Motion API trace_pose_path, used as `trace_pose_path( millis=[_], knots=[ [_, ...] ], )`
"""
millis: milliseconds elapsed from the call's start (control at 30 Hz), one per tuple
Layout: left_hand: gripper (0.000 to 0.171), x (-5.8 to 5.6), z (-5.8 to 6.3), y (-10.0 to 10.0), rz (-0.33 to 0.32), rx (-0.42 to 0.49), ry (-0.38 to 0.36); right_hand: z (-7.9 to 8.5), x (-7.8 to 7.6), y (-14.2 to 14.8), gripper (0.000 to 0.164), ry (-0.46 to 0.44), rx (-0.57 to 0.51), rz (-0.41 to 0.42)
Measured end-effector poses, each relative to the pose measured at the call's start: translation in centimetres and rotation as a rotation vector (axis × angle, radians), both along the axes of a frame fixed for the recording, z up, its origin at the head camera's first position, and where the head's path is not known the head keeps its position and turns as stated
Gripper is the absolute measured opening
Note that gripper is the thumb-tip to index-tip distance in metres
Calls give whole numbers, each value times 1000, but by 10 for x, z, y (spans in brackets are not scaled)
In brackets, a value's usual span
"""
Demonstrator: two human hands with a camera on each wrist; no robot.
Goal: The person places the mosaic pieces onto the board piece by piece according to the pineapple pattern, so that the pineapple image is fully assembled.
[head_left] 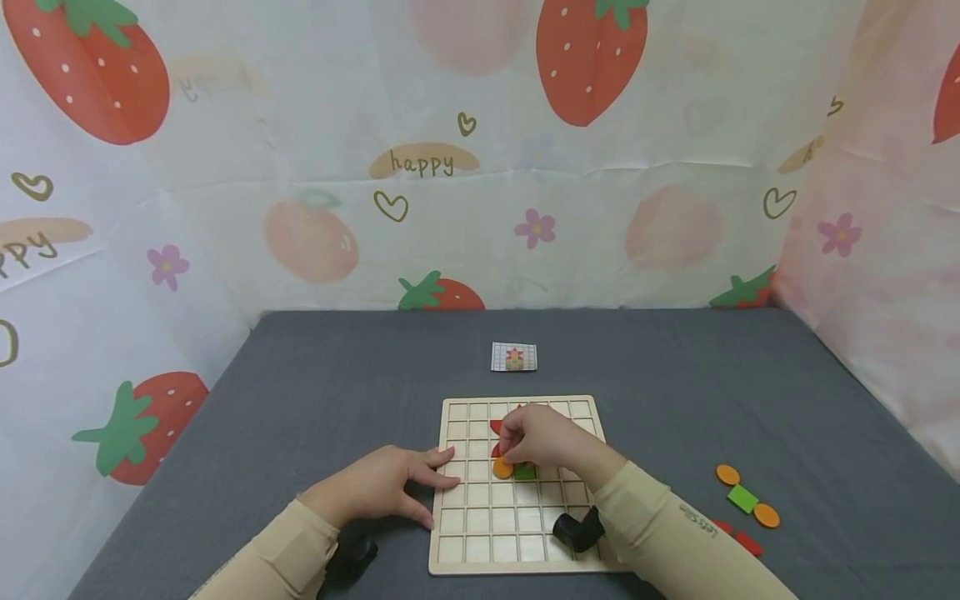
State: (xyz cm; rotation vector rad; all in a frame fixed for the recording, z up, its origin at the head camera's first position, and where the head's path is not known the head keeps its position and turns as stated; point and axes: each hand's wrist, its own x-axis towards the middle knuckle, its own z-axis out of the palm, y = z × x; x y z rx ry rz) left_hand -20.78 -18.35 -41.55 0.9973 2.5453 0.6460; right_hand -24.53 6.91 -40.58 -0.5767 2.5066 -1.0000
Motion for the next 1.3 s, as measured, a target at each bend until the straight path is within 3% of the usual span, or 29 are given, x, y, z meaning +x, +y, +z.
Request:
trace_pose_path(
  millis=[667,967,1133,1300],
  knots=[
    [61,2,2,1,7,-1,5,3,1,-1,12,45,59,28],
    [62,1,0,1,15,-9,-4,10,-1,8,12,49,29,35],
    [62,1,0,1,14,-10,0,19,-2,24,2,48,8,-5],
    [63,1,1,1,14,-10,1,26,-3,45,4,-4,-14,-85]
  ],
)
